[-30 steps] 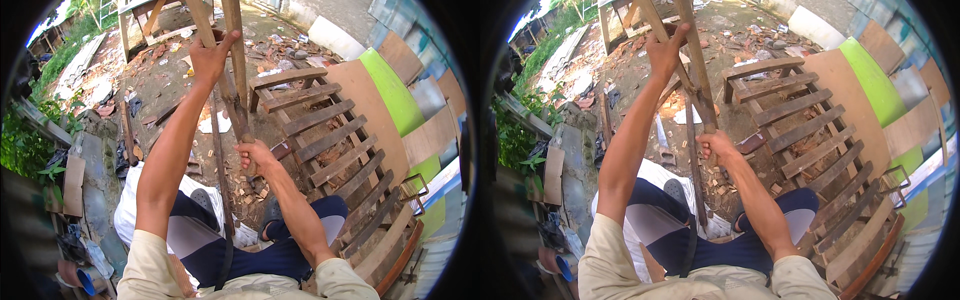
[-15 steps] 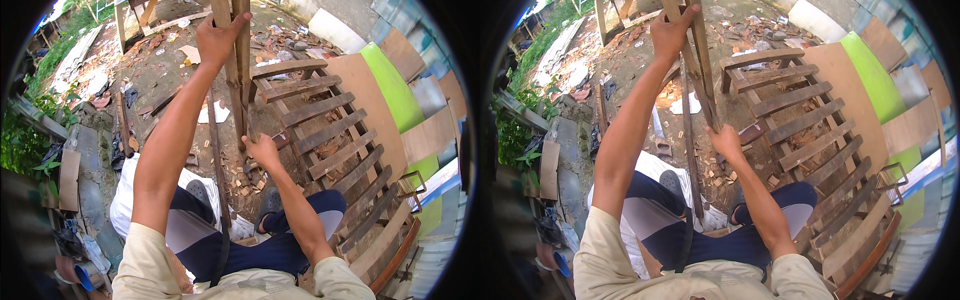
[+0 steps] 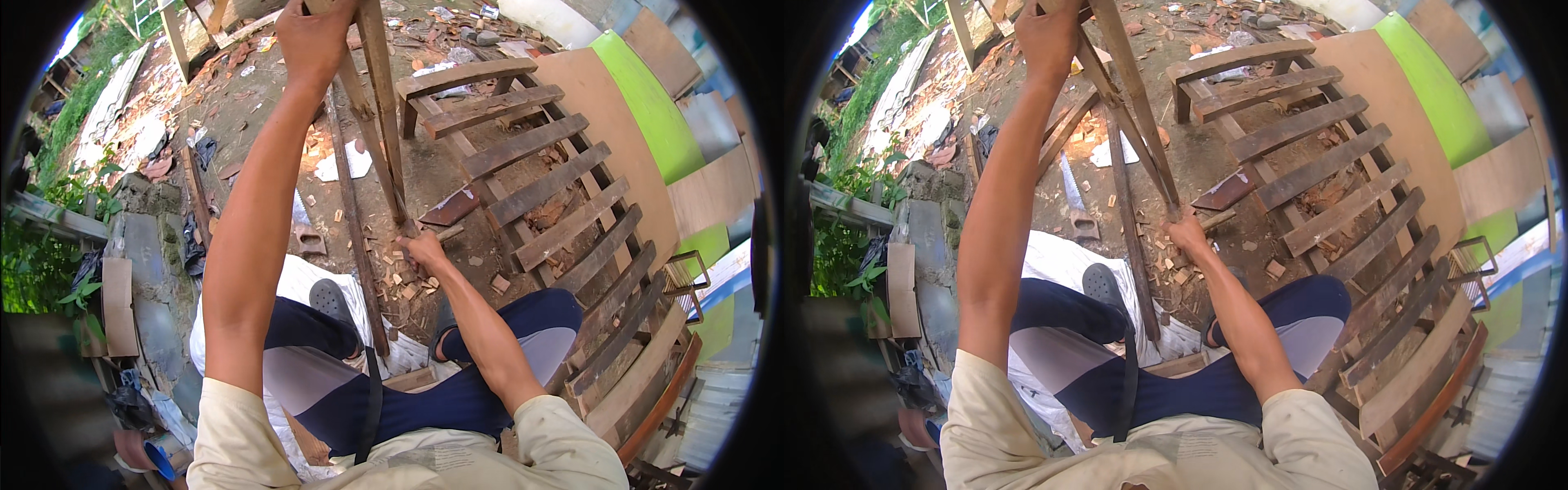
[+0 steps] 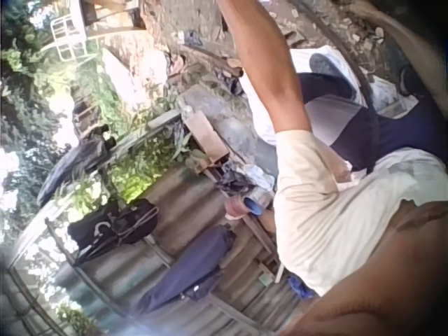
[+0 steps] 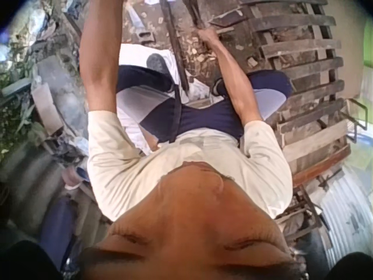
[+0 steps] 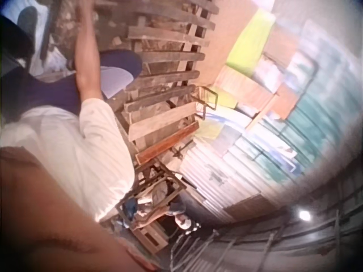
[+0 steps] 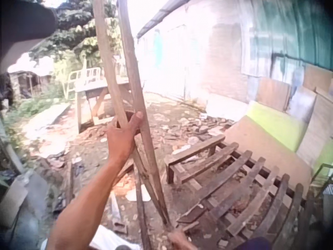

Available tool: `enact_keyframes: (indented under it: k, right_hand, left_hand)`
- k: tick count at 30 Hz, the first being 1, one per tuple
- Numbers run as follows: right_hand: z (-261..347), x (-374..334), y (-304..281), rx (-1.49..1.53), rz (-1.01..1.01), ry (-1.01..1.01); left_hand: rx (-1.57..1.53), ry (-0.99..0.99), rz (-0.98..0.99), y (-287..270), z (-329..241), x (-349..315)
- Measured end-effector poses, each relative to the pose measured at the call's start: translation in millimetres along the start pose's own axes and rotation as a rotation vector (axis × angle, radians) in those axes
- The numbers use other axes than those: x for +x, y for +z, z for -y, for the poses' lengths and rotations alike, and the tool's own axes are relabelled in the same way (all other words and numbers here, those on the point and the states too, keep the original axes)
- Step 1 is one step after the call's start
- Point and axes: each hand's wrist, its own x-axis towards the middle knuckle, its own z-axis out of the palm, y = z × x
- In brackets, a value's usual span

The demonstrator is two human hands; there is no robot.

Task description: The person sits on the ground and uses a hammer and metal bar to split a long wooden plank into thinner strips. They repeatedly strike the bar to drive it through the wood, then separate and set aside the resulting pieces.

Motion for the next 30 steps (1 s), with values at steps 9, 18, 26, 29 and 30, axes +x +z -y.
enact_keyframes:
  k: [9,18,26,29,30]
  right_hand:
    - [32.5,-3.9,-12.9,0.484,0.323,0.338]
    - [25.0,4.7,-32.1,-0.304,0.018,0.044]
    - [108.9,-46.9,-37.0,-0.266,-0.166,-0.310]
    - [133.2,-56.2,-34.9,-0.196,-0.187,-0.366]
    - [135.8,-55.1,-30.9,-0.175,-0.195,-0.387]
  left_hand:
    - [0.146,0.064,-0.155,9.7,19.1,18.3]
    - [0.110,0.029,-0.093,32.4,19.2,16.3]
    - [0.198,-0.049,-0.101,7.4,15.1,16.8]
    - [0.179,-0.067,-0.081,0.6,10.3,12.8]
    - [0.205,-0.082,-0.106,-1.9,10.7,15.0]
